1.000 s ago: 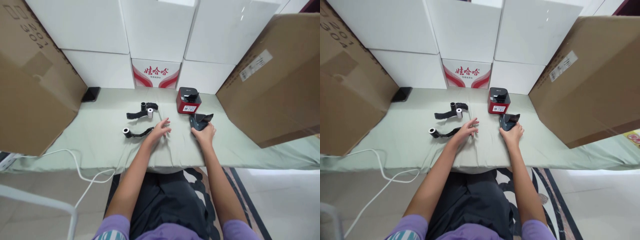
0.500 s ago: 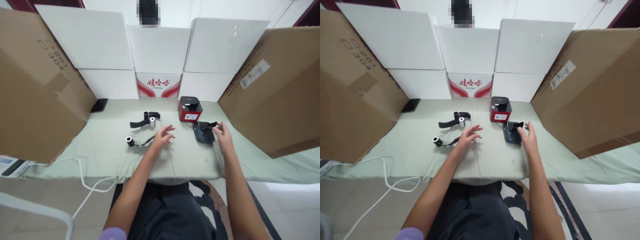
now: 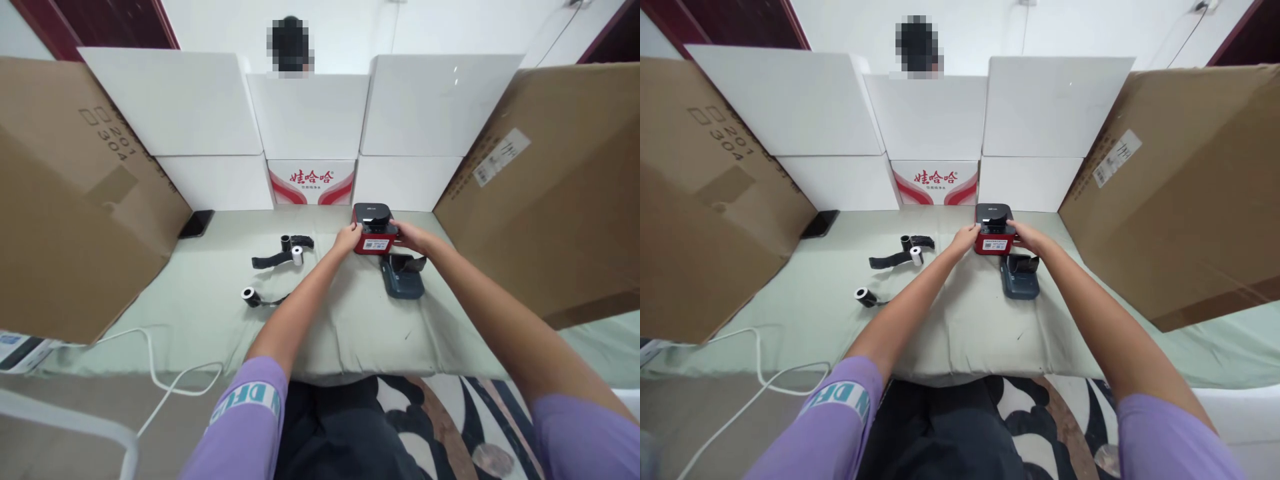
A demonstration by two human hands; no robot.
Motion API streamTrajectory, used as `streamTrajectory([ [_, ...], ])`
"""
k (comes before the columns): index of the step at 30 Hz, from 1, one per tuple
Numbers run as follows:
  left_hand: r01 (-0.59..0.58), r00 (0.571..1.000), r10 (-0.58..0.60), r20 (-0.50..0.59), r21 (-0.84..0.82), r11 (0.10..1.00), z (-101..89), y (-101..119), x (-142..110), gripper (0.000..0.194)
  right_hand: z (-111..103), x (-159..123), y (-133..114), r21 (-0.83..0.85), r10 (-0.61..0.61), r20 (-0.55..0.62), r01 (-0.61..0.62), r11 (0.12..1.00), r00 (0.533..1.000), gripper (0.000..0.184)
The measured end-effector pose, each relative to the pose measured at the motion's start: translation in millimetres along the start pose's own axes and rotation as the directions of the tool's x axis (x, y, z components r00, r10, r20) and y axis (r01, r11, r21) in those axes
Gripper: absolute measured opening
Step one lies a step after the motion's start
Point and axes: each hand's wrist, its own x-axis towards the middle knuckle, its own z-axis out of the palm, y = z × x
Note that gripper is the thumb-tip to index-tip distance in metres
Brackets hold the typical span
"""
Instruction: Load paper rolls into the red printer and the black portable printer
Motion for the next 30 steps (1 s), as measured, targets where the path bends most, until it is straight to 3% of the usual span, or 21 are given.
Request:
streamTrajectory([
  [5, -0.059, 0.998, 0.060, 0.029, -0.014, 0.998, -30.1, -10.0, -18.9, 0.028, 12.8, -15.3, -10.8, -0.031, -0.100, 0.065, 0.103, 0.994, 0.993, 0.019],
  [9, -0.130, 0.991, 0.128, -0.033, -0.087, 0.988, -63.5, -16.6, -55.9, 0.025, 37.8, -43.1, -11.5, 0.000, -0.202, 0.074, 0.202, 0.979, 0.977, 0.023],
  [13, -0.141, 0.988, 0.138, -0.068, -0.035, 0.989, -79.5, -22.7, -110.8, 0.024, 59.1, -83.1, 15.5, 0.017, -0.203, 0.049, 0.202, 0.979, 0.978, 0.029],
  [18, -0.095, 0.994, 0.101, -0.051, 0.107, 0.990, -79.3, -35.2, -158.4, 0.028, 71.7, -115.7, 55.5, 0.029, -0.156, 0.004, 0.156, 0.987, 0.988, 0.029],
  [21, -0.049, 0.996, 0.054, -0.072, 0.067, 0.997, -79.3, -43.4, -161.8, 0.029, 73.6, -121.5, 69.5, 0.034, -0.177, 0.029, 0.176, 0.984, 0.984, 0.031],
  [24, -0.018, 0.993, 0.006, -0.115, -0.105, 0.994, -79.2, -46.2, -153.6, 0.031, 75.0, -118.7, 83.7, 0.049, -0.260, 0.001, 0.260, 0.964, 0.966, 0.035],
  [30, 0.036, 0.995, -0.078, -0.060, -0.516, 0.856, -71.2, -33.8, -140.2, 0.058, 93.9, -100.4, 129.2, 0.169, -0.438, -0.242, 0.482, 0.860, 0.866, 0.057],
])
